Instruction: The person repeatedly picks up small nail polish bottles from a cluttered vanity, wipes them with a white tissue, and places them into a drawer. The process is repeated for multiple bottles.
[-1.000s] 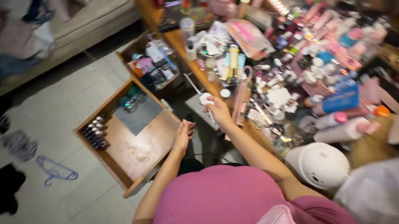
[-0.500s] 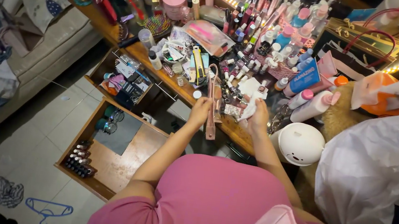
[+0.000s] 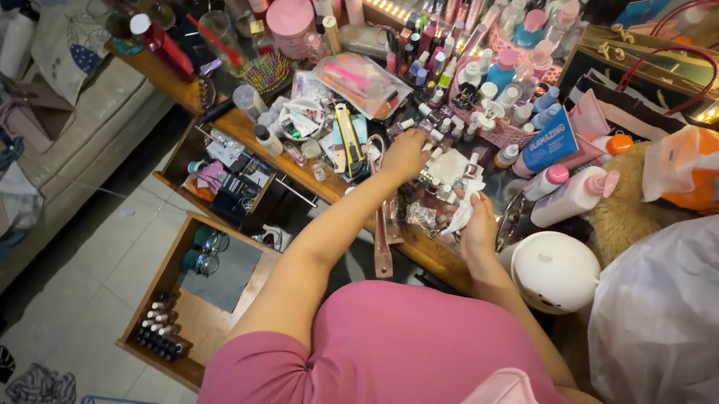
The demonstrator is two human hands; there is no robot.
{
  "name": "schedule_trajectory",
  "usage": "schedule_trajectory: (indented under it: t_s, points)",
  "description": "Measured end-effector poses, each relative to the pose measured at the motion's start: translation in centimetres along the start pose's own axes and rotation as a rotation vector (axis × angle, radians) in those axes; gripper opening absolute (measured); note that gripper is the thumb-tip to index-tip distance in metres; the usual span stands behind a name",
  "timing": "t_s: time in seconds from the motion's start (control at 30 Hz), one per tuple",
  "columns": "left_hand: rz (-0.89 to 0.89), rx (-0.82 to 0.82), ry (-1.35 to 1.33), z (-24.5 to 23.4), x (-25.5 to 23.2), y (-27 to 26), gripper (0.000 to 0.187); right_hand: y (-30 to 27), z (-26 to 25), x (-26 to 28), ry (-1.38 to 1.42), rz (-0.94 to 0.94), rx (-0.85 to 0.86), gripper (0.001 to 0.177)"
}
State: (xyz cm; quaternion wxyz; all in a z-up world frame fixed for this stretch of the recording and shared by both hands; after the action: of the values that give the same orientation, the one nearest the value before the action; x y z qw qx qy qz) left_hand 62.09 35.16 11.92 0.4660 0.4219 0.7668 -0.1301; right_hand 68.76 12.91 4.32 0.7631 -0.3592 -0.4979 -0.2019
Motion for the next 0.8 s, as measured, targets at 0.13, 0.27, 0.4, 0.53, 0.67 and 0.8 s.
schedule_trajectory:
  t_s: [0.13, 0.27, 0.4, 0.53, 0.67, 0.8]
  points:
    - [-0.043, 0.033, 0.201, 3.2, 3.0, 3.8, 0.033, -0.5, 0.1, 0.4, 0.025, 0.035, -0.022, 0.035]
    - [-0.027, 0.073, 0.404, 6.2, 4.3, 5.7, 0.027, -0.9, 0.0, 0.7, 0.031, 0.049, -0.027, 0.036]
    - [0.046, 0.029, 0.521, 6.2, 3.6, 6.0, 0.024, -0.9, -0.4, 0.6, 0.038, 0.058, -0.024, 0.035]
    - [0.035, -0.053, 0.442, 3.2, 1.9, 5.6, 0.016, -0.5, -0.3, 0.5, 0.035, 0.039, -0.013, 0.035]
    - [-0.047, -0.374, -0.046, -4.4, 2.0, 2.7, 0.015, -0.7, 0.5, 0.8, 0.143, 0.070, -0.003, 0.041]
    - [-0.213, -0.496, -0.731, -9.8, 5.7, -3.3, 0.025, -0.6, 0.5, 3.4, 0.209, 0.041, -0.009, 0.049]
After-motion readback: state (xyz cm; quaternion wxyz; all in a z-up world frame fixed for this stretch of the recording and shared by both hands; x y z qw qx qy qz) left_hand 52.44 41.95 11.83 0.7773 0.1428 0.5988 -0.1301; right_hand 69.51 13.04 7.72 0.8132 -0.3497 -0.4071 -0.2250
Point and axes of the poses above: each hand's wrist, its own y-axis towards the middle knuckle, its own z-axis out of the palm, x = y × z, the point moved 10 cm from there along y, towards the middle knuckle, and after that the axes turned 14 degrees about -y, right-handed, at the moved point
